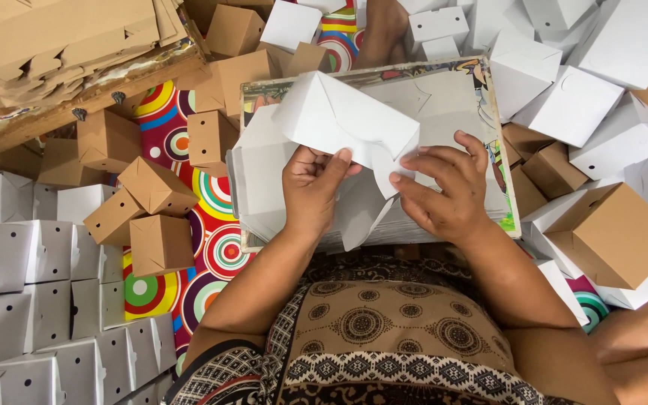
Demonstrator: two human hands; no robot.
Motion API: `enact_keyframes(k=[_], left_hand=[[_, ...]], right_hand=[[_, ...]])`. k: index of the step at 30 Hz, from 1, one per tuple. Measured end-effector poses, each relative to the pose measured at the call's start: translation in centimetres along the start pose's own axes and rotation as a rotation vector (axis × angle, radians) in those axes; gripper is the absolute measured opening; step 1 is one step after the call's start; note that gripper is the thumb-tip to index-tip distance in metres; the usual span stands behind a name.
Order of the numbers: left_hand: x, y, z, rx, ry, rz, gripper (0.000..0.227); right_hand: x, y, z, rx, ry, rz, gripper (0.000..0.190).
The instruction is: Assembling small white cardboard boxes from flat templates by folding them.
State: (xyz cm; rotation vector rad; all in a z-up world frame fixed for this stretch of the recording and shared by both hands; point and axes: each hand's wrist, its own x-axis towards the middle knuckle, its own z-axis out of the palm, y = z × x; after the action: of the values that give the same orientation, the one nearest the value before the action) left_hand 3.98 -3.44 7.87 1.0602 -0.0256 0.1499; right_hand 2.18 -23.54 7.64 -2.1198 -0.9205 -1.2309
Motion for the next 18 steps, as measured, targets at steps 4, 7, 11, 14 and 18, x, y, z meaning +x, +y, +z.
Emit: enact_keyframes(k=[4,7,11,14,18], left_hand=[[0.1,-0.3,-0.1,0.02,0.017,0.03,0.012],[-0.6,-0.9,-0.3,0.076,-0.008,0.03,0.012],[-1.6,-1.3,0.2,0.096,-0.039,0.022,0.012],[-1.5,-1.9,0.1,0.105,-0.012,0.036,0.014],[-2.0,-2.0,0.0,0.166,-0.036,0.055,0.026]], right_hand=[[0.4,0.1,-0.5,-0.02,-0.02,-0.007,0.014],[0.5,0.2,-0.8,-0.053,-0.046,0.013,0.015],[0.2,0.5,-0.7,-0.052,-0.032,0.047,0.013],[-0.3,0.6,-0.7,-0.059,0.016,0.079,0.015],[-0.3,0.7,-1.0,-0.048,0.026,0.048,0.015]])
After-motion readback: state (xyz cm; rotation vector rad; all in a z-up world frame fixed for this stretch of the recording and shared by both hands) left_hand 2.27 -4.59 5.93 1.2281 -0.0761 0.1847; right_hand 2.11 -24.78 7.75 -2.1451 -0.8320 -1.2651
